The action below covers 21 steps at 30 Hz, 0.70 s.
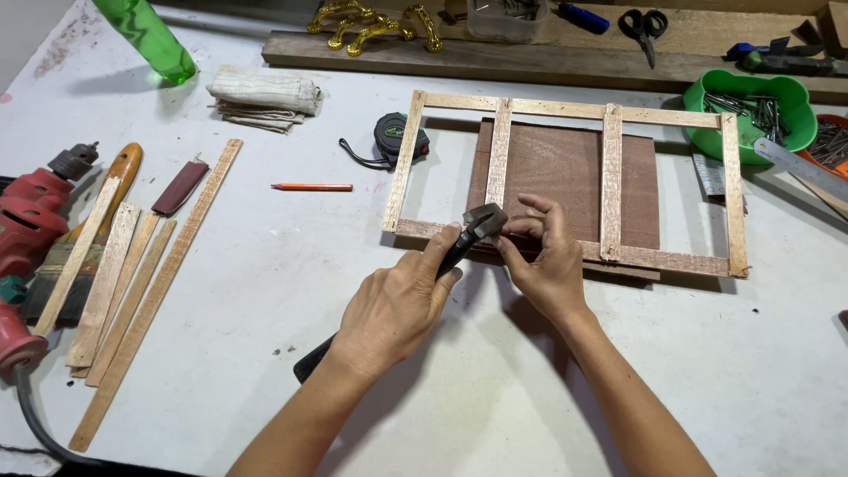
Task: Assembling and measuring components of a wooden frame structure using a ruler, pencil, and hammer.
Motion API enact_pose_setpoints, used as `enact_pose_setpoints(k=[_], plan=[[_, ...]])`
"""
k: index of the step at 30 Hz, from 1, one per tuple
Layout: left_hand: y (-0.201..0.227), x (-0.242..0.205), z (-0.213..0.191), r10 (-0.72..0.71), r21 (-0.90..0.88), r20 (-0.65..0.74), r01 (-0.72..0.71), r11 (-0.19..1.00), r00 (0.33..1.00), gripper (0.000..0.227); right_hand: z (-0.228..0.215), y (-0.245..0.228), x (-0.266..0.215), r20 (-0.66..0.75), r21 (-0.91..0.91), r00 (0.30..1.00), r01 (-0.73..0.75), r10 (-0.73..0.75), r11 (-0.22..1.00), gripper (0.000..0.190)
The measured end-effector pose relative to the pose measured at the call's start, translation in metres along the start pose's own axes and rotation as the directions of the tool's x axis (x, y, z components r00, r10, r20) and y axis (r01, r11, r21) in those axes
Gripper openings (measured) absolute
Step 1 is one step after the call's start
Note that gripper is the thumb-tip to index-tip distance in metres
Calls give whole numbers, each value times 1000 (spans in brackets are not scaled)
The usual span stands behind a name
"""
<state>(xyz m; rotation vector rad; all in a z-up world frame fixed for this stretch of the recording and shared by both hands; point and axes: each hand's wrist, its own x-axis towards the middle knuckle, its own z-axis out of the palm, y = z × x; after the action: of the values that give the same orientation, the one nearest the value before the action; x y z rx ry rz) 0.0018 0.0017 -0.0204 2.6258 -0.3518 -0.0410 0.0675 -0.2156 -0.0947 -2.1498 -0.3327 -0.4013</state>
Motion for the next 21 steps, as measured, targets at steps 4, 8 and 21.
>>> enact_pose_setpoints(k=[4,8,21], plan=[[2,-1,-3,33,-68,-121,-41,997,992,64,-2,-3,-1,-15,17,998,68,-68,998,55],[-4,1,2,31,24,-59,-30,999,998,61,-1,-2,0,5,20,1000,-28,27,999,54],[-1,5,0,-55,-16,41,56,998,998,61,-9,-16,2,111,59,991,-76,69,995,65]])
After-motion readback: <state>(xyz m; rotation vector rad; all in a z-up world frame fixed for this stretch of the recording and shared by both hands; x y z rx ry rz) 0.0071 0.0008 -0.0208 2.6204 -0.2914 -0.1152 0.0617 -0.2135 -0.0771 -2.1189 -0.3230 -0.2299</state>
